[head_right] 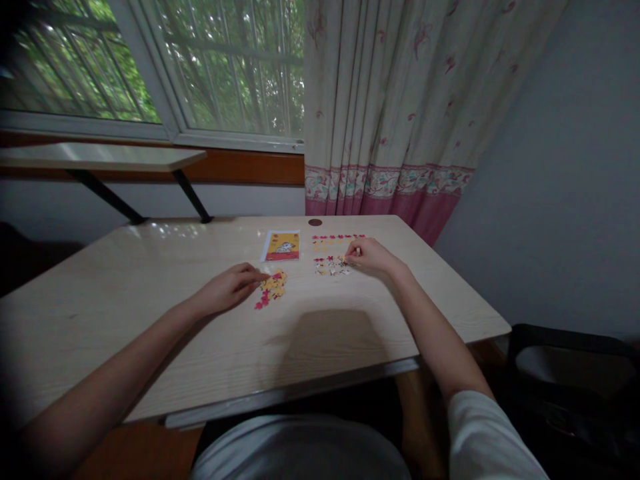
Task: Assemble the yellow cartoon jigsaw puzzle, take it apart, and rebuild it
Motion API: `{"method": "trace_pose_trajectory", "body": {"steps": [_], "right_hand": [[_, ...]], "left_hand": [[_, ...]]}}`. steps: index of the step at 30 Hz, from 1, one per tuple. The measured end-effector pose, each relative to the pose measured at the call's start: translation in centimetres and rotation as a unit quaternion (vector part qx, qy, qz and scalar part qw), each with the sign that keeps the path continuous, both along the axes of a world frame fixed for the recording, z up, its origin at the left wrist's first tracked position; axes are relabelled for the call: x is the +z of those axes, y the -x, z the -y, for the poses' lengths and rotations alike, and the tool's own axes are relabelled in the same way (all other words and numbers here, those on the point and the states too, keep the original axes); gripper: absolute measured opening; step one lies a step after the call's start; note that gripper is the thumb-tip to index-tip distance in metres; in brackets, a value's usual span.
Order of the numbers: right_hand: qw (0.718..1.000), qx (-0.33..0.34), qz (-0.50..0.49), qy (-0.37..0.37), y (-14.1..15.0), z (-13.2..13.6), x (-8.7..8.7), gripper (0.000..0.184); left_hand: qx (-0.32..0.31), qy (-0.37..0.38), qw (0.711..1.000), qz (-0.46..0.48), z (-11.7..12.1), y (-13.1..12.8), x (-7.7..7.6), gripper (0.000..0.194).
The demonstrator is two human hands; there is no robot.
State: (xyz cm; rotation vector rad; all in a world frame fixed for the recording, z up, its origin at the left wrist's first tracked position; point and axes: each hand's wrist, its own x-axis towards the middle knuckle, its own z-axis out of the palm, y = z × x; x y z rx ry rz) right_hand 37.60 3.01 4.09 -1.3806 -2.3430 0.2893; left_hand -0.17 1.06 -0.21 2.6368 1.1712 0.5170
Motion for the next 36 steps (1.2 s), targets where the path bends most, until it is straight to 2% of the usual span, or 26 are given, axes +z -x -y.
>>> {"method": "trace_pose_trajectory", "body": {"steps": [5,10,22,30,36], "right_hand": [[0.988,-0.050,0.038,0.141,-2.3,-0.7,-1.0,0.015],[0.977,-0.016,0.056,0.207,-3.1,-1.1,-1.7,0.015],[0.968,-0.025,0.103,0.226,-3.4,-1.1,-1.6,0.018],[0.969,-0.040,0.119,0.212,-3.3,-0.7,-1.2,0.017],[0.974,-0.049,0.103,0.195,-3.4,-0.8,-1.3,0.018]], "left_hand": [[0.000,-0.005,1.000,-0.021,-0.3,0.2,-0.4,0.035],[0.008,-0.017,0.999,-0.027,-0.2,0.3,-0.1,0.032],[0.007,-0.029,0.999,-0.039,0.0,0.3,0.2,0.030],[0.006,0.028,1.000,-0.012,-0.3,0.5,0.1,0.025],[0.017,0.043,0.999,0.003,-0.4,0.8,0.1,0.024]]}}
